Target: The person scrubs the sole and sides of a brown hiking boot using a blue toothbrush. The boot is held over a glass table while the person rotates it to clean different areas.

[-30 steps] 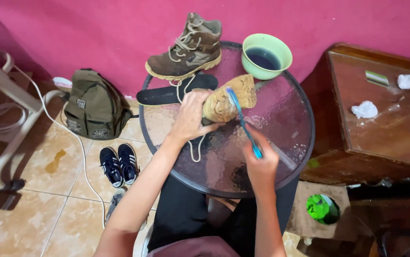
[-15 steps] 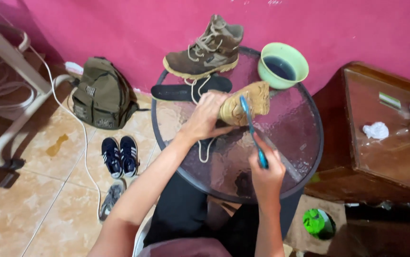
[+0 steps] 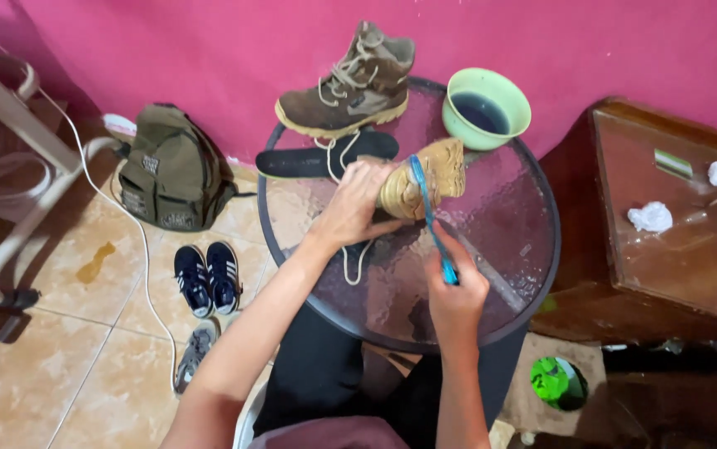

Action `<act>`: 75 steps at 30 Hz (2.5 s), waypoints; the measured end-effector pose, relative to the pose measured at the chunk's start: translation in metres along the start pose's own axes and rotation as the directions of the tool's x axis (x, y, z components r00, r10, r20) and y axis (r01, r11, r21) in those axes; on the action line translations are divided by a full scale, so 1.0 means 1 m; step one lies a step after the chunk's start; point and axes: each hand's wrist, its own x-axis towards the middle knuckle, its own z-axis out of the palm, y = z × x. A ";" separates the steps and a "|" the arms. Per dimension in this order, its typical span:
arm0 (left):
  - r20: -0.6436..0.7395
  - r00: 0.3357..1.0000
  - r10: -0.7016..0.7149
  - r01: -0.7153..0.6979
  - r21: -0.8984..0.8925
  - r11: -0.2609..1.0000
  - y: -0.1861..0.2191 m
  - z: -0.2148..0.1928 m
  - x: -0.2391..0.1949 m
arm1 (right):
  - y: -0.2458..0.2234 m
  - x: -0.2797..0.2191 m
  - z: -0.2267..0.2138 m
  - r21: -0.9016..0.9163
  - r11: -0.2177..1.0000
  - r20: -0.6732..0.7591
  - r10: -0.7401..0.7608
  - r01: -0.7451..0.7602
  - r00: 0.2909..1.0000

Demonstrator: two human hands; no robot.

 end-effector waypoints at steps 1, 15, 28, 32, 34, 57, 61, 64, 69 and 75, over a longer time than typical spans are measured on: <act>-0.001 1.000 0.009 -0.009 0.003 1.000 -0.005 -0.002 0.005 | -0.005 0.009 0.005 0.004 1.000 -0.007 -0.005 0.005 1.000; 0.199 0.973 -0.120 0.112 0.054 0.992 0.016 -0.021 0.013 | -0.028 -0.003 0.001 -0.248 0.966 0.141 -0.033 0.067 0.989; 0.216 0.964 -0.154 0.138 0.090 0.986 0.020 -0.022 0.017 | -0.026 -0.030 -0.011 -0.273 0.948 0.107 0.197 -0.162 0.975; 0.201 0.968 -0.152 0.135 0.097 0.986 0.012 -0.014 0.009 | -0.022 -0.051 -0.023 -0.308 0.950 0.124 0.086 -0.044 0.989; 0.216 0.970 -0.113 0.088 0.121 0.989 0.013 -0.013 0.007 | -0.025 -0.046 -0.020 -0.301 0.954 0.112 0.046 -0.010 0.993; 0.171 0.939 -0.298 0.297 0.032 0.954 0.019 -0.019 0.016 | -0.014 -0.039 0.000 -0.243 0.963 0.063 0.140 -0.121 0.988; 0.165 0.942 -0.291 0.289 0.038 0.957 0.012 -0.018 0.016 | -0.013 -0.043 -0.003 -0.257 0.964 0.056 0.085 -0.068 0.995; 0.161 0.944 -0.288 0.286 0.037 0.957 0.016 -0.017 0.012 | -0.004 -0.052 -0.010 -0.288 0.957 0.047 -0.023 0.035 0.999; 0.157 0.953 -0.261 0.255 0.055 0.965 0.021 -0.020 0.017 | 0.010 -0.025 -0.003 -0.240 0.952 0.069 0.212 -0.190 0.975; 0.182 0.921 -0.345 0.344 0.040 0.938 0.022 -0.022 0.018 | 0.008 -0.055 -0.016 -0.257 0.961 0.026 0.113 -0.103 0.993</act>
